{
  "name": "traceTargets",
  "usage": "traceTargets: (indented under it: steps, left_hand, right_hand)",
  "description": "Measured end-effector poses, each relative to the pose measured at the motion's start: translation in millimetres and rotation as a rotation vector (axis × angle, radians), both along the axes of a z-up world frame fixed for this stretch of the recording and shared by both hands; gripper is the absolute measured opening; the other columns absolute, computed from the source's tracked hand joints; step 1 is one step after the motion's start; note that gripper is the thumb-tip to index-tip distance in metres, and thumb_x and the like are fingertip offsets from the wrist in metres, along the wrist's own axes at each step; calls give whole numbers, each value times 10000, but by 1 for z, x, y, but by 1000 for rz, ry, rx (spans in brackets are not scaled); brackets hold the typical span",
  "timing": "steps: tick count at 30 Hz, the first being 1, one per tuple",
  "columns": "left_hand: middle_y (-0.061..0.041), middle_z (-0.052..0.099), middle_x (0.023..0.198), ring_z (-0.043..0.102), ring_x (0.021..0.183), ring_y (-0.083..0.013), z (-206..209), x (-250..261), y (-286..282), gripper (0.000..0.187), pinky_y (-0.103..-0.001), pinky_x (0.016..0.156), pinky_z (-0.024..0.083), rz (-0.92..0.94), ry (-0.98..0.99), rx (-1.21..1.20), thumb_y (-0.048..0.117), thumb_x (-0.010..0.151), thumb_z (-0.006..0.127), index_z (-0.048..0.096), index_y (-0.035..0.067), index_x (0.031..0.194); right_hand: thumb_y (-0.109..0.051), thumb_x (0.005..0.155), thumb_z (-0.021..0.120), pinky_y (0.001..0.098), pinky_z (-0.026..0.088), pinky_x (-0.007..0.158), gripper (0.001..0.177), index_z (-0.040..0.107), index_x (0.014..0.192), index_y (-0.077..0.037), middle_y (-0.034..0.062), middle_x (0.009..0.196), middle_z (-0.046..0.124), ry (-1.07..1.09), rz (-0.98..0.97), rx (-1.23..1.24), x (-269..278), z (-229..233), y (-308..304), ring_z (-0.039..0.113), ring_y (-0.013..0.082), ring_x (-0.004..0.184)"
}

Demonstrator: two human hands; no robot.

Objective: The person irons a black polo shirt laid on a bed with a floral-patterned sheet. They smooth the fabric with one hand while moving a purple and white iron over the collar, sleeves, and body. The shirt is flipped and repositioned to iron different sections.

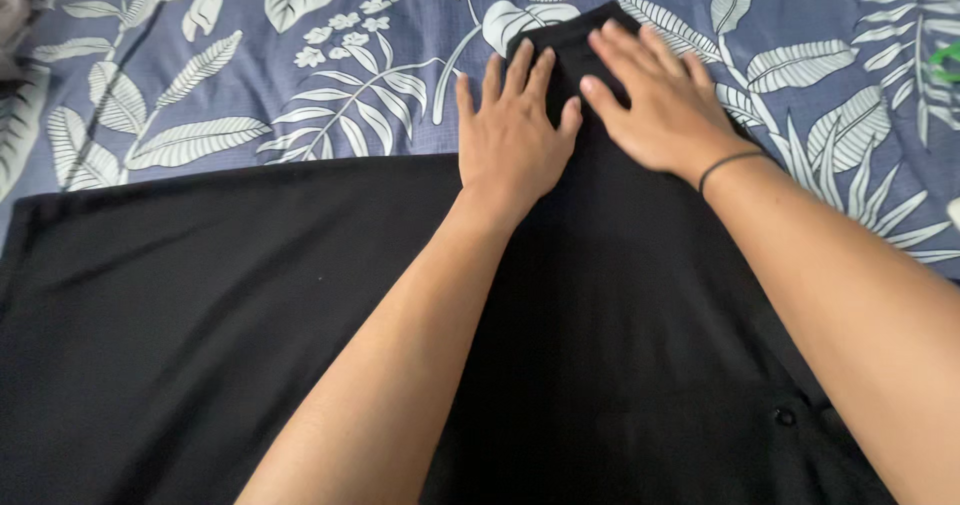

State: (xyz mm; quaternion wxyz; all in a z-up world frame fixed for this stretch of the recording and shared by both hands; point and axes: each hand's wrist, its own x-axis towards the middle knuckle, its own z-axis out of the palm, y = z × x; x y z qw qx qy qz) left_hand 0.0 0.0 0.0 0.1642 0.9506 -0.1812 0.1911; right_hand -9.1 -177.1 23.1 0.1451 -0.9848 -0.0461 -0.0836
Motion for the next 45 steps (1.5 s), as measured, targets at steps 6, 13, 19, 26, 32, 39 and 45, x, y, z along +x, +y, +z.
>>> traceTargets:
  steps: [6,13,19,26,32,39,45]
  left_hand:
    - [-177,396,1584,312,1510,-326,7,-3,-3,712,-534,1242,178,128,-21,-87,492,991,498,391,60,1546]
    - [-199,350,1609,328,1492,-353,10,-39,9,614,-534,1216,225,-59,-233,-93,383,1006,538,447,87,1536]
    - [-98,428,1610,374,1510,-279,7,-54,4,526,-494,1248,258,-204,-297,-18,355,1013,536,533,98,1472]
    - [-101,523,1526,401,1485,-300,-7,-9,-49,438,-514,1242,247,-325,-201,-148,381,1057,513,621,112,1386]
    - [-38,611,1399,401,1450,-286,19,58,-80,295,-645,1232,24,-73,109,-200,333,987,498,756,286,1122]
    - [3,606,1425,471,1430,-199,10,96,-86,405,-651,1245,14,-91,214,-186,265,997,436,609,247,1362]
    - [-167,414,1587,365,1482,-349,-2,57,-69,491,-589,1224,104,-169,-269,-71,321,1070,449,483,107,1511]
  right_hand:
    - [-536,1071,397,587,100,1230,683,336,1601,-110,170,1684,258,-186,-224,-4,10,-21,-11,184,376,1554]
    - [-446,1028,459,649,116,1179,620,421,1560,-131,163,1663,294,-193,-101,-71,-46,-4,-16,211,395,1526]
    - [-472,1008,483,633,143,1183,665,406,1548,-90,150,1655,313,-153,-138,-60,-82,-5,-27,226,362,1534]
    - [-501,990,511,620,160,1175,669,410,1561,-168,210,1639,291,-160,-156,-14,-84,-7,-35,212,403,1520]
    - [-482,996,531,606,146,1193,540,537,1488,-259,219,1643,281,-142,-105,22,-82,5,-40,201,421,1526]
    - [-460,994,530,621,145,1174,592,505,1516,-181,240,1620,297,-203,-98,-5,-81,-6,-40,216,432,1507]
    - [-486,1005,537,638,157,1166,622,525,1483,-89,240,1587,369,-229,-81,-177,-93,16,-37,281,402,1489]
